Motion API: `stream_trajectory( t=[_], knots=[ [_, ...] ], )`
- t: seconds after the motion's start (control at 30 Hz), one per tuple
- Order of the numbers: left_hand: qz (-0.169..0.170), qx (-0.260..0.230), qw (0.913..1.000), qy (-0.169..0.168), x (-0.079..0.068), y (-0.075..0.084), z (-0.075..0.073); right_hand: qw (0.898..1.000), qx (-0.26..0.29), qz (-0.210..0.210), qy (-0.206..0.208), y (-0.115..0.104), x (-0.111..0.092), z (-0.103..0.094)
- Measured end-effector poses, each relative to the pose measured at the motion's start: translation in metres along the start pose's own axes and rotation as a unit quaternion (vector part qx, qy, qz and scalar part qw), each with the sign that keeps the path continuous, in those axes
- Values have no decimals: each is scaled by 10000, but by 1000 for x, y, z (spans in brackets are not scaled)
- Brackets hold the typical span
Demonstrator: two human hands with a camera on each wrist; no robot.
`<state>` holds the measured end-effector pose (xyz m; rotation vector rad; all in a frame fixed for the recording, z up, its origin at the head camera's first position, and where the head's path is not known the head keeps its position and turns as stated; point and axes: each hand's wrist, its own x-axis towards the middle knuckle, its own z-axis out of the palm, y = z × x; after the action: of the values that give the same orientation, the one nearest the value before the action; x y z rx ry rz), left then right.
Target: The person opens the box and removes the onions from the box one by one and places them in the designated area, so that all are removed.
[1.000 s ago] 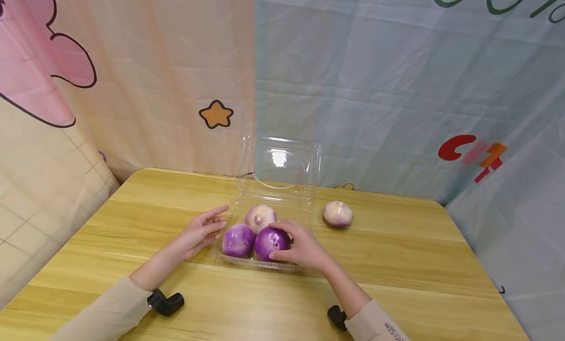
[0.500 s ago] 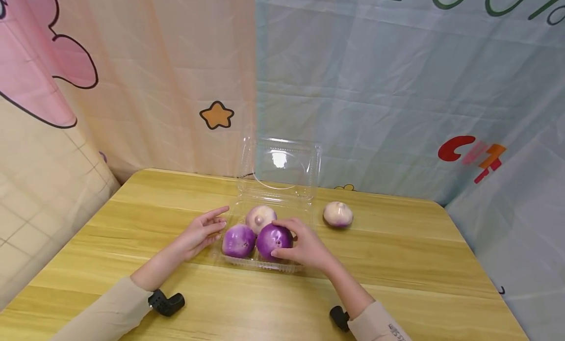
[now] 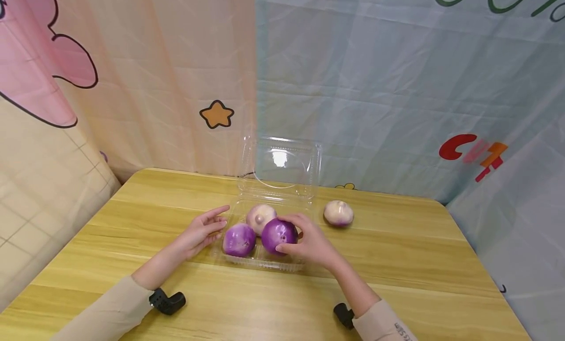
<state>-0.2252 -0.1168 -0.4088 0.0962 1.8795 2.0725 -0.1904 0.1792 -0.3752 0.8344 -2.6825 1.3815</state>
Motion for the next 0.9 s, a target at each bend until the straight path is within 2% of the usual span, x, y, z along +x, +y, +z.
stream_trajectory(
  t=[0.37,0.9],
  knots=[
    [7,-47,10000,-9,1,0,0,9995,-106,-68,273,3,-5,-11],
    [-41,-54,10000,27,0,0,0,9990,-154,-62,420,6,-10,-26]
  ],
)
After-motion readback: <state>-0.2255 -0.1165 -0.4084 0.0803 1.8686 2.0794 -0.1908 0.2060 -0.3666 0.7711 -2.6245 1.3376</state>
